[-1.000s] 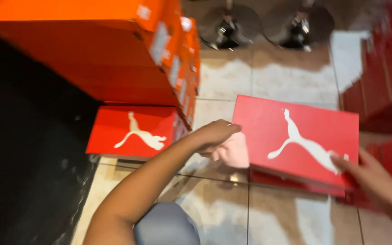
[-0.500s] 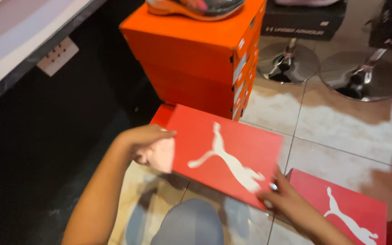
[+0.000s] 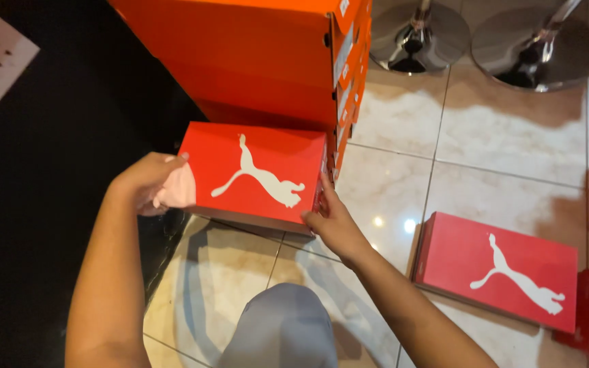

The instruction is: Clean and organize shoeboxes by wiping them with a cloth and stacking them on the floor.

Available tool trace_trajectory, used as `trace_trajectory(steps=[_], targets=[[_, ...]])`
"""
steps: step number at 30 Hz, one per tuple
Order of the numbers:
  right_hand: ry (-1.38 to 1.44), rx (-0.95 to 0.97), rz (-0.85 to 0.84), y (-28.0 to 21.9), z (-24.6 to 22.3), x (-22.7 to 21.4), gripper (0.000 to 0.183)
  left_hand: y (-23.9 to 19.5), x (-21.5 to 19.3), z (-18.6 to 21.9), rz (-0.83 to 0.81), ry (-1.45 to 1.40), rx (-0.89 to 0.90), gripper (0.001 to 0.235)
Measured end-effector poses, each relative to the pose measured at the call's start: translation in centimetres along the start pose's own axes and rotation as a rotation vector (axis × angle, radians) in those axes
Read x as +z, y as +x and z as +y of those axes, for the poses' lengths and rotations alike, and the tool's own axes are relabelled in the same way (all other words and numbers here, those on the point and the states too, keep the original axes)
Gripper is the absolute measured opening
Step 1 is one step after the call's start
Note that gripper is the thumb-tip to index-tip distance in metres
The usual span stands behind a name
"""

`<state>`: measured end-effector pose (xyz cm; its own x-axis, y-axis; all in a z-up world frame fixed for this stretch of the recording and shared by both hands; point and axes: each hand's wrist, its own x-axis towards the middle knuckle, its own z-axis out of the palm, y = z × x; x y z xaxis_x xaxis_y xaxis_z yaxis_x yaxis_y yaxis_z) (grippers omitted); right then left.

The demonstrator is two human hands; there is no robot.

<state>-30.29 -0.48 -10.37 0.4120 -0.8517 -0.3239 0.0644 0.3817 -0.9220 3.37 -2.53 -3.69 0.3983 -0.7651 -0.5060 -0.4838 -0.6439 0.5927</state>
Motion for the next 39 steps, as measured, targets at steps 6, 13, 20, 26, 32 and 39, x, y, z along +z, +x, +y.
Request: trace_trajectory(steps=[6,13,20,26,32,39], targets=[[-0.119,-0.151,0.015,-0.2,-0.9,0.8,0.114,1.8,0.3,1.4,0.111,0.161,0.043,0.041],[-0.423,-0.135,-0.016,0.1,0.1,0.7,0.115,4.5,0.4,0.9,0.165,0.293,0.082,0.043],[-0.477,-0.178,-0.048,-0.5,4.7,-5.9,0.083,0.9,0.2,0.9,0.842,0.958,0.342,0.049],[-0.528,-0.13,-0.062,-6.7,0.5,-14.8,0.063,-12.6,9.1,11.5,0.618,0.511,1.237,0.013],[0.271,-0.492,-0.152,-7.7,9.7,-22.9,0.141,-14.5,27.9,23.3,-0.333,-0.572,1.344,0.016],[0.491,-0.337,0.582,-9.6,9.6,-34.2,0.054,-10.6,49.9,22.4,-0.322,-0.298,1.476,0.015]])
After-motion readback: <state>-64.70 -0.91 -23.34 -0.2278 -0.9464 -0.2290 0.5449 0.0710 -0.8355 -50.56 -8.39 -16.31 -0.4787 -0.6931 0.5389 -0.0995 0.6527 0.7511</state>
